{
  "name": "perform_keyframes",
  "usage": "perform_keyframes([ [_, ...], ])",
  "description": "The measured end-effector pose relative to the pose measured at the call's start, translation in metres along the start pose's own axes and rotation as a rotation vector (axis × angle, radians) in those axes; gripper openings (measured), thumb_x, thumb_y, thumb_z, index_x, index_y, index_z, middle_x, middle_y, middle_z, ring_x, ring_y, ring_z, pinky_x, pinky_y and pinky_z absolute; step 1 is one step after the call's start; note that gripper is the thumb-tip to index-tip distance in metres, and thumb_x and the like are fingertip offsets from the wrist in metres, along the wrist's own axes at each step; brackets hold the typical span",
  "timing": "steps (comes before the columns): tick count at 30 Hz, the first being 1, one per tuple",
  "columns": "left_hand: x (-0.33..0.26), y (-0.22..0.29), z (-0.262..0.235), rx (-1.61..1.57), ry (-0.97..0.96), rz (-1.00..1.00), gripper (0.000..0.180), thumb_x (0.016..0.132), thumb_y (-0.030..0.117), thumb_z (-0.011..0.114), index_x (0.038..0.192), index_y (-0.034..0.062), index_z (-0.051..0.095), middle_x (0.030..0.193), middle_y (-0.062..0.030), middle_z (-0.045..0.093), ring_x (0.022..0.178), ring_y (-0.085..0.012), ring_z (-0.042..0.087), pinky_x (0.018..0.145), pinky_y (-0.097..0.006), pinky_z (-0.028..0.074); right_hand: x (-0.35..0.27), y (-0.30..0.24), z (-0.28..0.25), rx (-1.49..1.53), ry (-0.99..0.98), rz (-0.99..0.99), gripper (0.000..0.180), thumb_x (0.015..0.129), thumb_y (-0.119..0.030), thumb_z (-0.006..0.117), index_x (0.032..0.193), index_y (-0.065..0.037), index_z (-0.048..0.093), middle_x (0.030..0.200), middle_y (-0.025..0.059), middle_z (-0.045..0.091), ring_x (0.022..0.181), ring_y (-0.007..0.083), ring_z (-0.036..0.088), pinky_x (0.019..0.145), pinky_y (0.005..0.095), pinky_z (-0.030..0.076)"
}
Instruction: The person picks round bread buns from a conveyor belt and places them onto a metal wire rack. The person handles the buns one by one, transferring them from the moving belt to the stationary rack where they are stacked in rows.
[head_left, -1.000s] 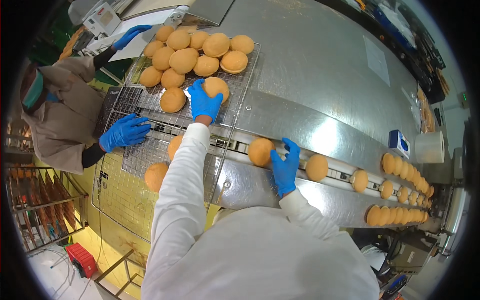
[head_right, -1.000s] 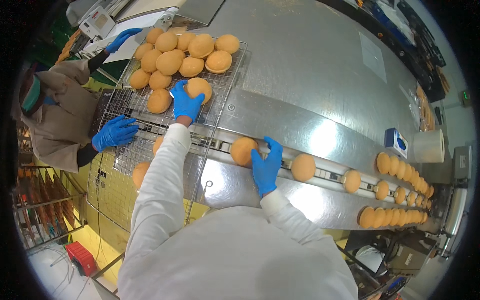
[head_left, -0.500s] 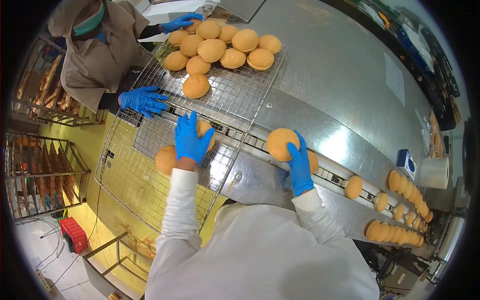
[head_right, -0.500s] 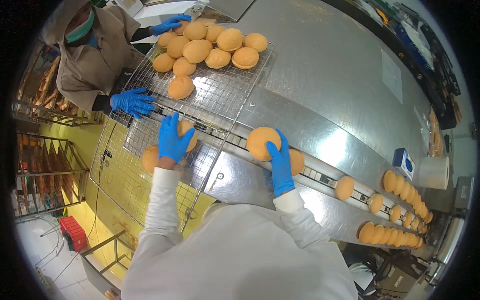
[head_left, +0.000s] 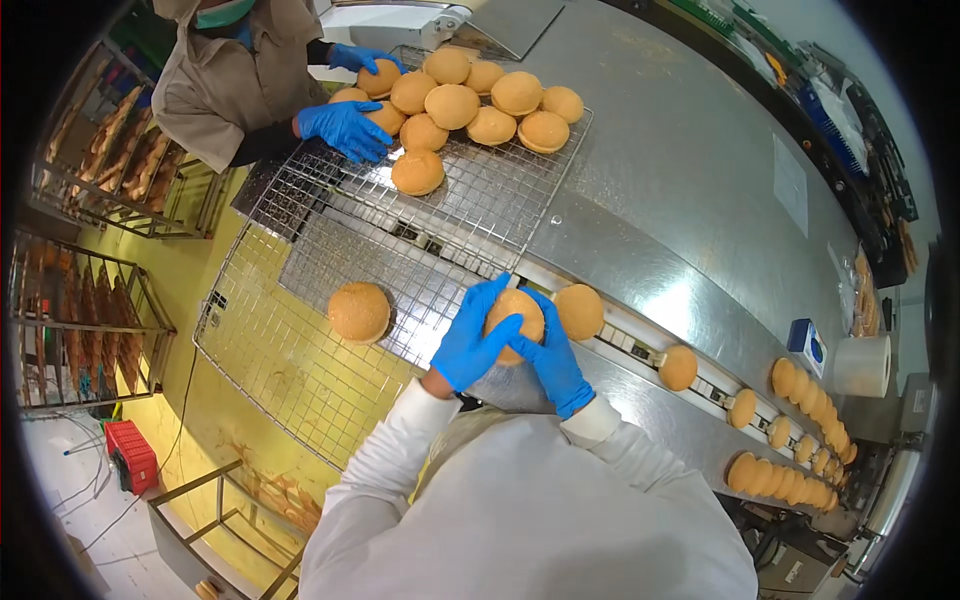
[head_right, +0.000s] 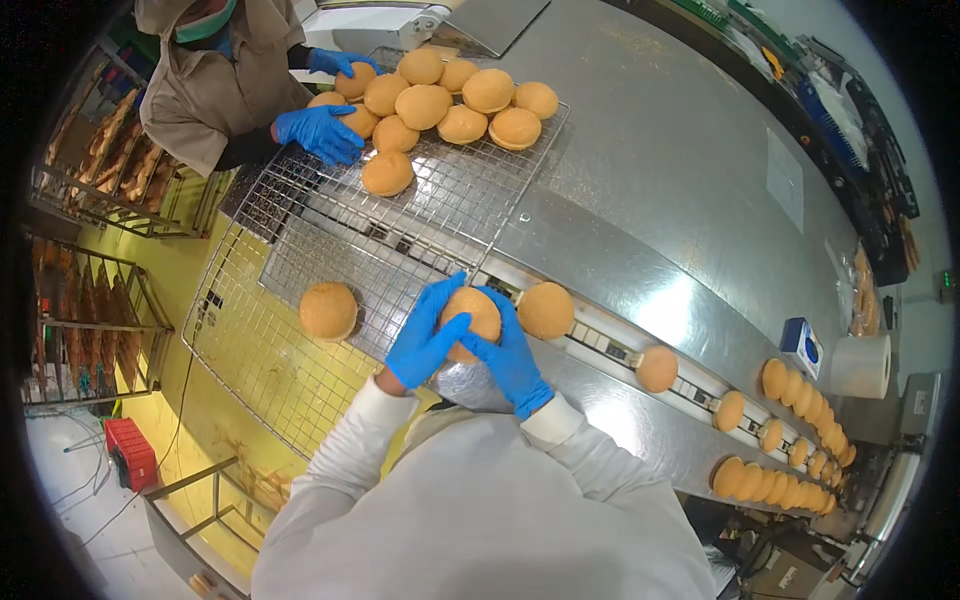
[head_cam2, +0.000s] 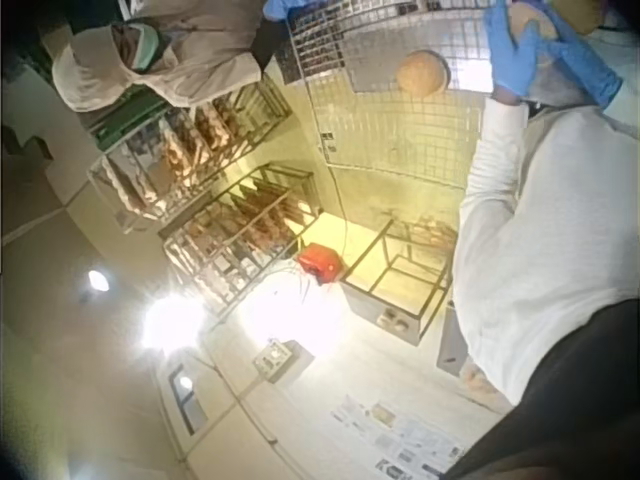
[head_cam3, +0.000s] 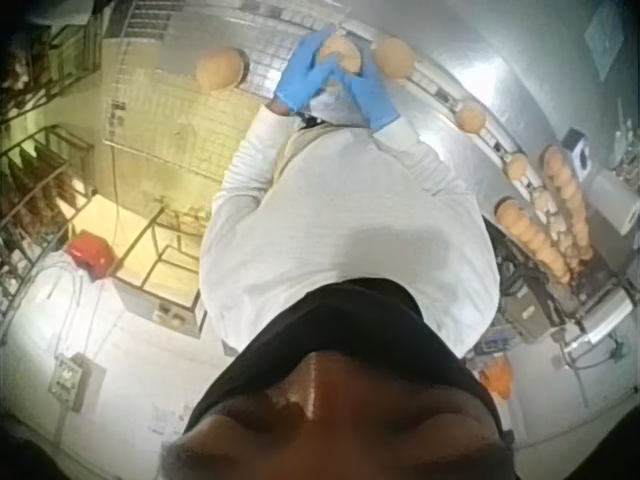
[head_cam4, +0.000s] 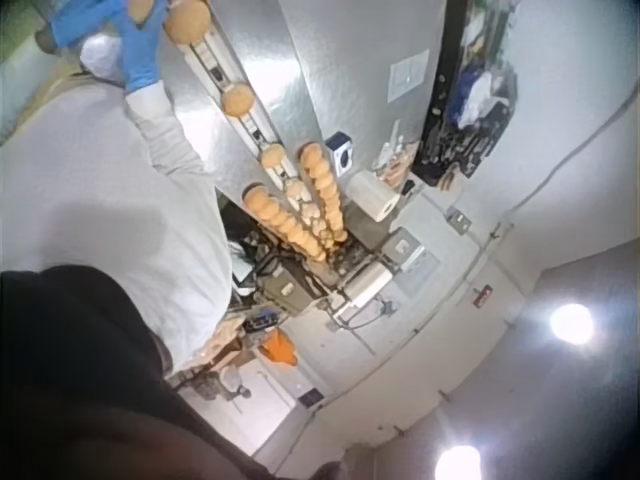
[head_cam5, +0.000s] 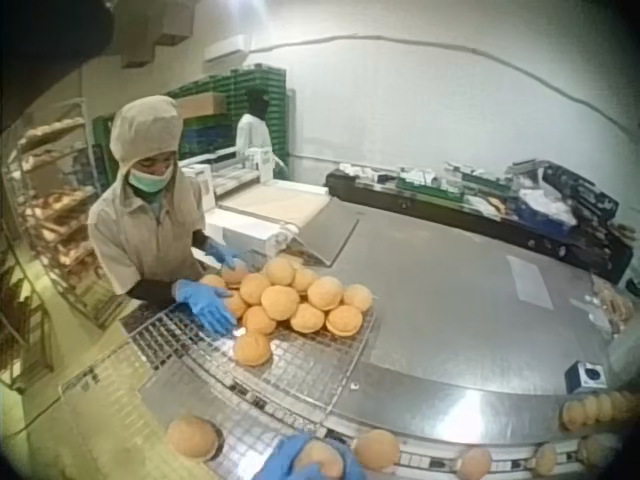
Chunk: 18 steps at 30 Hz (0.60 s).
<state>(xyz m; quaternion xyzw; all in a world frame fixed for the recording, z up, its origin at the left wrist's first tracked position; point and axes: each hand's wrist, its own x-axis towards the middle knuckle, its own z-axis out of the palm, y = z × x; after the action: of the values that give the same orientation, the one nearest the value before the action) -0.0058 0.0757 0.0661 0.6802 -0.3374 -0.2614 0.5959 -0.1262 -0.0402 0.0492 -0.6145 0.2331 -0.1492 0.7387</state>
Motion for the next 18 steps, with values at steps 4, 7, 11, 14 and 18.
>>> perform_keyframes([
  [4,-0.014,-0.016,-0.075,0.655,0.538,0.025,0.059,0.083,0.026,0.074,0.136,0.0067,0.054,0.139,-0.0191,0.049,0.135,-0.0326,0.042,0.111,-0.044,0.034,0.010,-0.006,-0.035,0.253,0.293,0.068,0.066,0.083,-0.008,0.070,0.142,-0.006,0.040,0.135,0.0117,0.051,0.125,0.0241,0.050,0.108,0.0364,0.040],
  [7,-0.033,-0.041,-0.126,1.098,0.710,-0.199,0.072,0.074,0.024,0.082,0.137,0.0069,0.050,0.125,-0.0177,0.052,0.122,-0.0337,0.050,0.103,-0.044,0.043,0.023,0.010,-0.075,0.096,0.311,0.048,0.062,0.083,-0.008,0.069,0.139,-0.007,0.044,0.134,0.0117,0.052,0.124,0.0252,0.051,0.107,0.0370,0.041],
  [11,-0.035,-0.034,-0.122,0.734,0.517,-0.227,0.078,0.069,0.022,0.085,0.137,0.0065,0.048,0.120,-0.0167,0.050,0.114,-0.0340,0.053,0.098,-0.045,0.046,0.021,0.035,-0.093,-0.831,0.345,-0.068,0.057,0.084,-0.006,0.067,0.137,-0.008,0.047,0.130,0.0099,0.054,0.121,0.0265,0.052,0.104,0.0372,0.043],
  [14,-0.035,-0.027,-0.105,0.621,0.555,-0.143,0.078,0.067,0.018,0.085,0.135,0.0058,0.048,0.121,-0.0148,0.048,0.112,-0.0329,0.053,0.098,-0.044,0.046,0.001,0.017,-0.072,-0.990,0.575,-0.380,0.056,0.084,-0.008,0.067,0.137,-0.009,0.047,0.129,0.0091,0.054,0.119,0.0245,0.053,0.101,0.0364,0.044],
  [18,-0.013,-0.003,-0.034,0.188,0.262,0.001,0.080,0.066,0.017,0.085,0.136,0.0055,0.047,0.129,-0.0136,0.047,0.120,-0.0299,0.050,0.103,-0.042,0.042,-0.013,-0.010,-0.024,0.154,0.089,0.035,0.062,0.085,-0.015,0.072,0.140,-0.009,0.045,0.129,0.0091,0.054,0.118,0.0218,0.055,0.100,0.0345,0.046],
])
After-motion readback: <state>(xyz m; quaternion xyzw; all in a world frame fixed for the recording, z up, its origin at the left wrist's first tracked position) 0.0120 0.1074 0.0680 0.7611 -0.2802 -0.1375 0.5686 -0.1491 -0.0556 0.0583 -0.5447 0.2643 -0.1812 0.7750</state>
